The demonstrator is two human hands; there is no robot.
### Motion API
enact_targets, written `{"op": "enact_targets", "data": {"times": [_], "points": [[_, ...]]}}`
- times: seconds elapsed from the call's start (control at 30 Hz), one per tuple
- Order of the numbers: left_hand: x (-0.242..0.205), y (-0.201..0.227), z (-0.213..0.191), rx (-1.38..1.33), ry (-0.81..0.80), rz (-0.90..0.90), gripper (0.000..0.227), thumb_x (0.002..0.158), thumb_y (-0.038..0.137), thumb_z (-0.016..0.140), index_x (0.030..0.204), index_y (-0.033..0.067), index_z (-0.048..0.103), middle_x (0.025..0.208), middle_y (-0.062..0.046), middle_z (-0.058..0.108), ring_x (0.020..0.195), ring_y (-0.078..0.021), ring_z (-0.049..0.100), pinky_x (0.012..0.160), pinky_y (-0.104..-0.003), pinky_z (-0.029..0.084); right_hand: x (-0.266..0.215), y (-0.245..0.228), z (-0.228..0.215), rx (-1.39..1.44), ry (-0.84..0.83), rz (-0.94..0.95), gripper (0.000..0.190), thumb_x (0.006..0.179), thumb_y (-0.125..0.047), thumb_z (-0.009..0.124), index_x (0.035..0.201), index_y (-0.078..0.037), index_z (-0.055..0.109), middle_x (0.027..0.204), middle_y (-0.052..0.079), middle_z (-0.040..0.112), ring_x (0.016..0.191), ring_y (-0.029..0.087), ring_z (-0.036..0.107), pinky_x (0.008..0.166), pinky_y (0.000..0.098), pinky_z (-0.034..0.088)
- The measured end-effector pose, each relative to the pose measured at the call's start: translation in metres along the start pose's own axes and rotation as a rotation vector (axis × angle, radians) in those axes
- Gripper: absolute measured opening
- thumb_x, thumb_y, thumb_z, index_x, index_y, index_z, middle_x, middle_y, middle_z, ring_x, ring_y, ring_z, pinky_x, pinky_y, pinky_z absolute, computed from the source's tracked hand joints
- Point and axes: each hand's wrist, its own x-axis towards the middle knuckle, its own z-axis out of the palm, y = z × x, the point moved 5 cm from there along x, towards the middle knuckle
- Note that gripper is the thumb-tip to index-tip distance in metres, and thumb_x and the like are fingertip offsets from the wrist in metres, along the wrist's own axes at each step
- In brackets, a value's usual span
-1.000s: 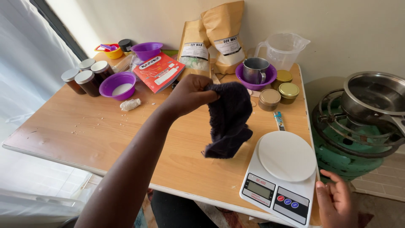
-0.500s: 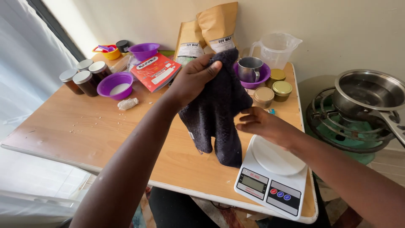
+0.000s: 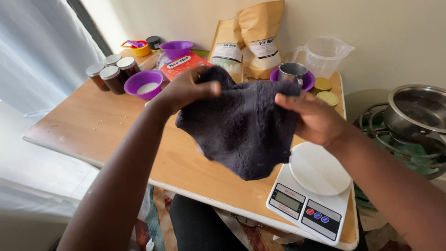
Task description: Cleaning a workspace table with a cloth and setting up a digital scale for candle making.
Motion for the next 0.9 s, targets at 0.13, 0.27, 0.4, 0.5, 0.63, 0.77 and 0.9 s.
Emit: {"op": "enact_targets", "data": {"times": [0.13, 0.27, 0.4, 0.5, 0.63, 0.77, 0.9], "points": [[-0.017, -0.062, -0.018, 0.756, -0.443, -0.43, 0.077, 0.046, 0.026, 0.094, 0.114, 0.0046, 0.064, 0.102, -0.021, 0.066, 0.099, -0.0342, 0.062, 0.087, -0.045, 0.049, 0.009, -0.016, 0.007, 0.182, -0.002, -0.023, 0.016, 0.091, -0.013, 0.058, 0.102, -0.003, 0.064, 0.094, 0.015, 0.067, 0.091, 0.031, 0.069, 0.088, 0.0483, 0.055], [-0.019, -0.155, -0.047, 0.508, -0.423, -0.501, 0.033, 0.066, 0.008, 0.079, 0.098, 0.0073, 0.072, 0.08, -0.006, 0.072, 0.073, -0.0234, 0.07, 0.078, -0.04, 0.056, 0.01, -0.017, 0.008, 0.266, -0.03, -0.047, 0.016, 0.093, -0.013, 0.056, 0.103, -0.003, 0.063, 0.098, 0.016, 0.067, 0.096, 0.032, 0.069, 0.091, 0.0467, 0.055], [-0.043, -0.177, -0.018, -0.356, -0.082, -0.417, 0.023, 0.08, 0.008, 0.069, 0.102, 0.0139, 0.064, 0.088, -0.001, 0.072, 0.081, -0.0206, 0.072, 0.088, -0.044, 0.053, 0.014, -0.03, -0.002, 0.262, -0.041, -0.067, 0.019, 0.094, -0.019, 0.055, 0.104, -0.006, 0.065, 0.099, 0.013, 0.069, 0.097, 0.029, 0.069, 0.09, 0.0443, 0.056], [-0.042, -0.181, -0.003, -0.678, 0.039, -0.253, 0.02, 0.088, 0.007, 0.06, 0.109, 0.0096, 0.06, 0.096, -0.007, 0.068, 0.092, -0.0241, 0.07, 0.089, -0.042, 0.054, 0.023, -0.032, -0.024, 0.274, 0.007, -0.088, 0.018, 0.094, -0.014, 0.053, 0.106, -0.006, 0.063, 0.1, 0.013, 0.068, 0.099, 0.029, 0.069, 0.092, 0.0438, 0.056], [-0.041, -0.15, 0.01, -0.733, 0.044, -0.229, 0.034, 0.088, 0.006, 0.058, 0.122, 0.0091, 0.053, 0.104, -0.009, 0.065, 0.092, -0.0249, 0.069, 0.087, -0.039, 0.056, 0.029, -0.028, -0.041, 0.199, 0.053, -0.055, 0.015, 0.094, -0.012, 0.053, 0.105, -0.007, 0.063, 0.098, 0.01, 0.068, 0.096, 0.025, 0.07, 0.09, 0.0414, 0.057], [-0.027, -0.135, 0.007, -0.53, 0.124, -0.2, 0.054, 0.079, 0.006, 0.074, 0.129, 0.0061, 0.053, 0.099, -0.012, 0.065, 0.085, -0.0235, 0.068, 0.078, -0.037, 0.059, 0.029, -0.027, -0.049, 0.137, 0.083, -0.045, 0.012, 0.093, -0.011, 0.056, 0.1, -0.006, 0.064, 0.092, 0.007, 0.068, 0.091, 0.023, 0.07, 0.085, 0.0379, 0.059], [-0.011, -0.132, -0.022, -0.431, 0.267, -0.054, 0.041, 0.078, 0.003, 0.075, 0.117, 0.0001, 0.062, 0.087, -0.008, 0.064, 0.076, -0.017, 0.068, 0.073, -0.031, 0.06, 0.028, -0.03, -0.054, -0.009, 0.112, -0.031, 0.01, 0.092, -0.014, 0.058, 0.095, -0.009, 0.066, 0.085, 0.003, 0.068, 0.085, 0.017, 0.072, 0.082, 0.0328, 0.06]]}}
